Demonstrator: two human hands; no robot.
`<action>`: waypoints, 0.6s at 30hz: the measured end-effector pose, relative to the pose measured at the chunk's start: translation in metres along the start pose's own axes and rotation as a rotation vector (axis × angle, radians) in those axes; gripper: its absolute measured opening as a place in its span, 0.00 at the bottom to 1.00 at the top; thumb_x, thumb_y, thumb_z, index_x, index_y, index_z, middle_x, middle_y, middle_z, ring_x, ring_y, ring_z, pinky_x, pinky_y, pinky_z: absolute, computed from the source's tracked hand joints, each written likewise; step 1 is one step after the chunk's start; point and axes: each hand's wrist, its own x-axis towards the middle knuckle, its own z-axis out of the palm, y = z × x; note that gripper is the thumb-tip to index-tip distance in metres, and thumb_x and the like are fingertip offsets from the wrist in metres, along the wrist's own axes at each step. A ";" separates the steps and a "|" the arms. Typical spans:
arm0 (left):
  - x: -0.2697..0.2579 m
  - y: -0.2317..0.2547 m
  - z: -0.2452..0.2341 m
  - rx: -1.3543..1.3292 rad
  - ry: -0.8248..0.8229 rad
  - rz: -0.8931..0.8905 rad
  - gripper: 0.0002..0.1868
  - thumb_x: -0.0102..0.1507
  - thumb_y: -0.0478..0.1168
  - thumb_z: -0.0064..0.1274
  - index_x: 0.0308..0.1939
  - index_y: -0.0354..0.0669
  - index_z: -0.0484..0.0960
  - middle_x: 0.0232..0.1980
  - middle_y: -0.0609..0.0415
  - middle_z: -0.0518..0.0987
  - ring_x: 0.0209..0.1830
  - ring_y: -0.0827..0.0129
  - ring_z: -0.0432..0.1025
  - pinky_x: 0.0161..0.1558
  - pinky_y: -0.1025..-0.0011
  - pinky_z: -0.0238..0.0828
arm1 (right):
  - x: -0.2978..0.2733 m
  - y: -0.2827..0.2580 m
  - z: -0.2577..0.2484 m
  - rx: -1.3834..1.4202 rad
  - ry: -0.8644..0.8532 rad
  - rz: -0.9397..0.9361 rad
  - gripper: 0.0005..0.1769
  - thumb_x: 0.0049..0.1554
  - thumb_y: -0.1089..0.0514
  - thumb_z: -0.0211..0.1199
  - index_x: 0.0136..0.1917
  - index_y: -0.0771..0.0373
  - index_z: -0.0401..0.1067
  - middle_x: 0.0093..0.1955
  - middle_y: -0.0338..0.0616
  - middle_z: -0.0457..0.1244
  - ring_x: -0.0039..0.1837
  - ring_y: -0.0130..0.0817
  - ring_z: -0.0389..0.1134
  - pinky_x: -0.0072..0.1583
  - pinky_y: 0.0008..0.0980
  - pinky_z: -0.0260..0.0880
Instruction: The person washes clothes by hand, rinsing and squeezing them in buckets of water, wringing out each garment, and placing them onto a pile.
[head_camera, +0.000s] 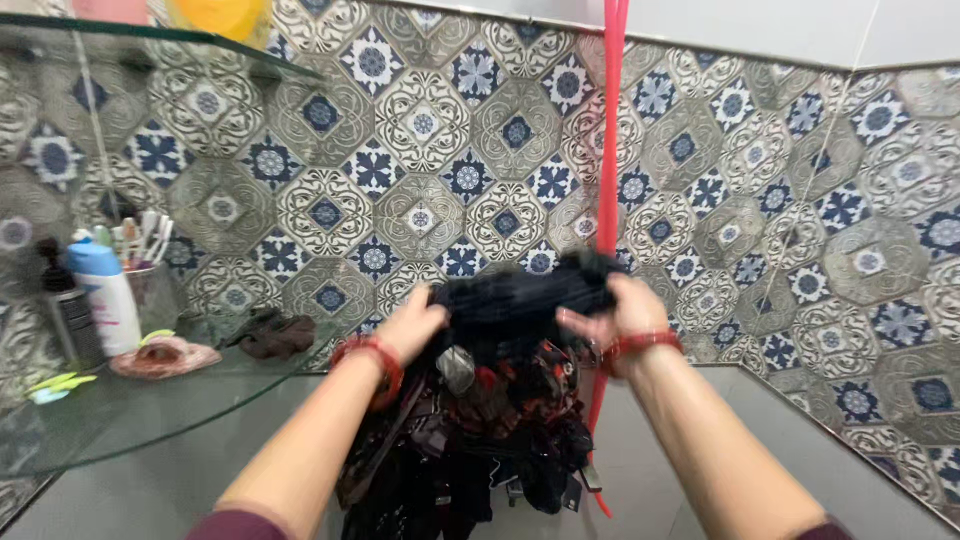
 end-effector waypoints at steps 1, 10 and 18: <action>0.027 0.012 -0.008 0.170 0.118 0.016 0.38 0.61 0.53 0.51 0.73 0.47 0.59 0.66 0.37 0.71 0.66 0.42 0.66 0.65 0.52 0.64 | 0.021 -0.009 0.012 -0.054 0.023 -0.065 0.23 0.59 0.57 0.47 0.65 0.61 0.68 0.65 0.56 0.65 0.58 0.52 0.70 0.48 0.57 0.78; 0.063 -0.040 0.067 0.472 -0.074 -0.157 0.52 0.60 0.66 0.54 0.80 0.80 0.37 0.86 0.58 0.23 0.85 0.47 0.21 0.68 0.22 0.44 | 0.129 0.178 -0.006 -1.936 -0.159 0.054 0.61 0.51 0.46 0.69 0.83 0.36 0.28 0.85 0.59 0.29 0.79 0.71 0.39 0.76 0.56 0.43; 0.054 -0.033 0.059 0.449 -0.077 -0.092 0.53 0.58 0.65 0.56 0.79 0.81 0.39 0.85 0.58 0.22 0.84 0.44 0.19 0.66 0.21 0.42 | 0.148 0.175 -0.062 -1.818 -0.286 -0.193 0.57 0.49 0.54 0.65 0.86 0.42 0.41 0.77 0.62 0.49 0.77 0.63 0.52 0.77 0.49 0.55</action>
